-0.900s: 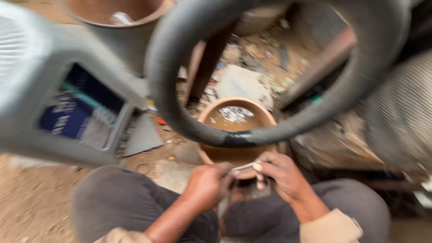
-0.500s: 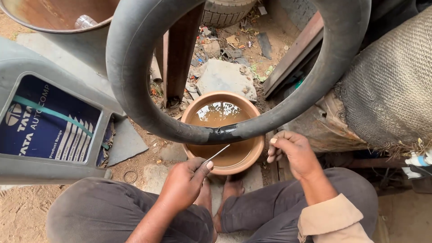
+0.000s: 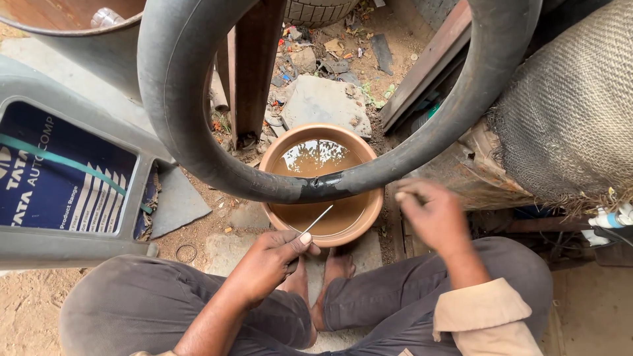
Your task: Repairing a motorcycle inner tube by submerged leak testing in a bucket and adjusting the valve core.
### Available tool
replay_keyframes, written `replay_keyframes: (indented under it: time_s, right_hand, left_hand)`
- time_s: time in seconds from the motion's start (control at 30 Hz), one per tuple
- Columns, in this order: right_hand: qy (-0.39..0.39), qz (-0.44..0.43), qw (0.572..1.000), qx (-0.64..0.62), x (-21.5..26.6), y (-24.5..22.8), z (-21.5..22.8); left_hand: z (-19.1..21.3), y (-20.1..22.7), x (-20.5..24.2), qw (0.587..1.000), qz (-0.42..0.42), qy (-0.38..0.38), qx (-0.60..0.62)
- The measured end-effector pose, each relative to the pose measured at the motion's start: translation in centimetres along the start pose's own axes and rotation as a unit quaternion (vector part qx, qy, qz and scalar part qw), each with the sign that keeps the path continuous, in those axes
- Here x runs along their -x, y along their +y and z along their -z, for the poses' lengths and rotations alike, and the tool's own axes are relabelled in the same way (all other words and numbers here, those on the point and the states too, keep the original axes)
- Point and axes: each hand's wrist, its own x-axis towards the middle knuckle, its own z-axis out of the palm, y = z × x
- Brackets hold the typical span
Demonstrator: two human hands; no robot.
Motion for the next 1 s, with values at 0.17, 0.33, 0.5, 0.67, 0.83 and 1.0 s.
replay_keyframes:
  time_s: [0.17,0.33,0.5,0.67,0.83,1.0]
  right_hand:
    - [-0.044,0.059,0.994,-0.079,0.9,-7.9,-2.9]
    - [-0.110,0.233,0.965,0.043,2.8,-9.9,-5.9]
    - [-0.204,0.187,0.960,0.036,3.7,-7.4,-8.4]
    - [-0.092,0.081,0.992,0.026,1.9,0.7,-12.1]
    - [-0.062,-0.129,0.986,-0.082,-1.0,6.4,-16.3]
    - [-0.040,-0.312,0.881,-0.353,-0.8,8.4,-21.6]
  left_hand:
    - [-0.4,-2.0,-1.3,0.986,-0.049,0.041,-0.151]
    - [-1.9,-1.8,-0.9,0.904,-0.053,0.114,-0.408]
    - [-2.8,-0.2,-0.5,0.908,0.026,0.060,-0.414]
    - [-1.6,0.3,-0.7,0.902,-0.041,0.154,-0.401]
    - [-1.1,-0.4,-1.0,0.853,-0.058,0.175,-0.488]
    - [-0.3,-2.5,-1.1,0.828,-0.026,0.110,-0.549]
